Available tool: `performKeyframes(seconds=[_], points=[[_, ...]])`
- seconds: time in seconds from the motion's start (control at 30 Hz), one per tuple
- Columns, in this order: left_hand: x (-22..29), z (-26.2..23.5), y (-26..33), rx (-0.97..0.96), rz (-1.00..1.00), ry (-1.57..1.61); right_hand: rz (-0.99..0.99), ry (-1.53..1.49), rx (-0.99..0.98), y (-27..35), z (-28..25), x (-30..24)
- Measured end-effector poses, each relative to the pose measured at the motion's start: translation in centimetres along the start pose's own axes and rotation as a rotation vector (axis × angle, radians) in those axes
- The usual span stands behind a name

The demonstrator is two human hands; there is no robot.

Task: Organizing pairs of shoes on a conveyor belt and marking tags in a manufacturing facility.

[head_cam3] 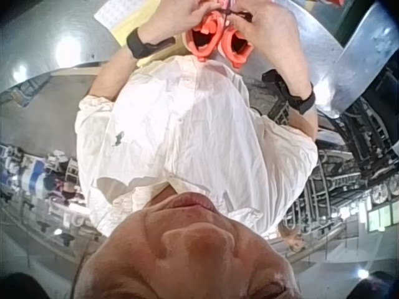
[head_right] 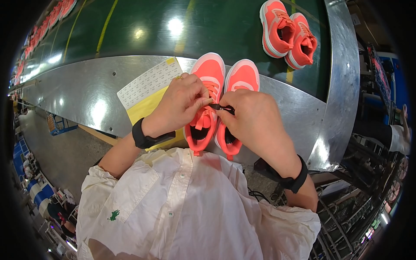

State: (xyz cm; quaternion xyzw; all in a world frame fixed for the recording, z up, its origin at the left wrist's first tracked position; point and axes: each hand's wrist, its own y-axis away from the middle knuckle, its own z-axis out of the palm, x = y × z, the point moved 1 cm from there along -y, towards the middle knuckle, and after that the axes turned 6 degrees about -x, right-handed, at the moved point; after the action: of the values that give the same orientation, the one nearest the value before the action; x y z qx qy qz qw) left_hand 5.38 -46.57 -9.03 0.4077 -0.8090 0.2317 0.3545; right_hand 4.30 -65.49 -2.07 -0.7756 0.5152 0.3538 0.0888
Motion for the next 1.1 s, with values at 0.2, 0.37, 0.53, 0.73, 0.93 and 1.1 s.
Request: performKeyframes(seconds=[0.2,0.37,0.53,0.73,0.93,1.1], points=[[-0.1,0.1,0.2,0.018,-0.058,0.068,0.116,-0.248,0.057,1.3,1.0,1.0],[-1.7,-1.8,1.1,0.223,-0.179,0.258,0.340,-0.533,0.477,5.1,2.1,5.2],[-4.1,-4.7,4.1,0.374,-0.335,0.496,0.523,-0.253,0.631,11.1,6.2,12.5],[-4.5,-5.7,8.5,0.441,-0.477,0.329,0.580,0.057,0.707,13.5,9.8,14.1],[-3.6,-5.0,10.7,0.388,-0.456,-0.032,0.392,0.115,0.718,12.0,7.6,8.6],[-6.1,-7.1,12.7,0.529,-0.466,-0.341,-0.112,0.056,0.339,8.1,7.4,0.7]])
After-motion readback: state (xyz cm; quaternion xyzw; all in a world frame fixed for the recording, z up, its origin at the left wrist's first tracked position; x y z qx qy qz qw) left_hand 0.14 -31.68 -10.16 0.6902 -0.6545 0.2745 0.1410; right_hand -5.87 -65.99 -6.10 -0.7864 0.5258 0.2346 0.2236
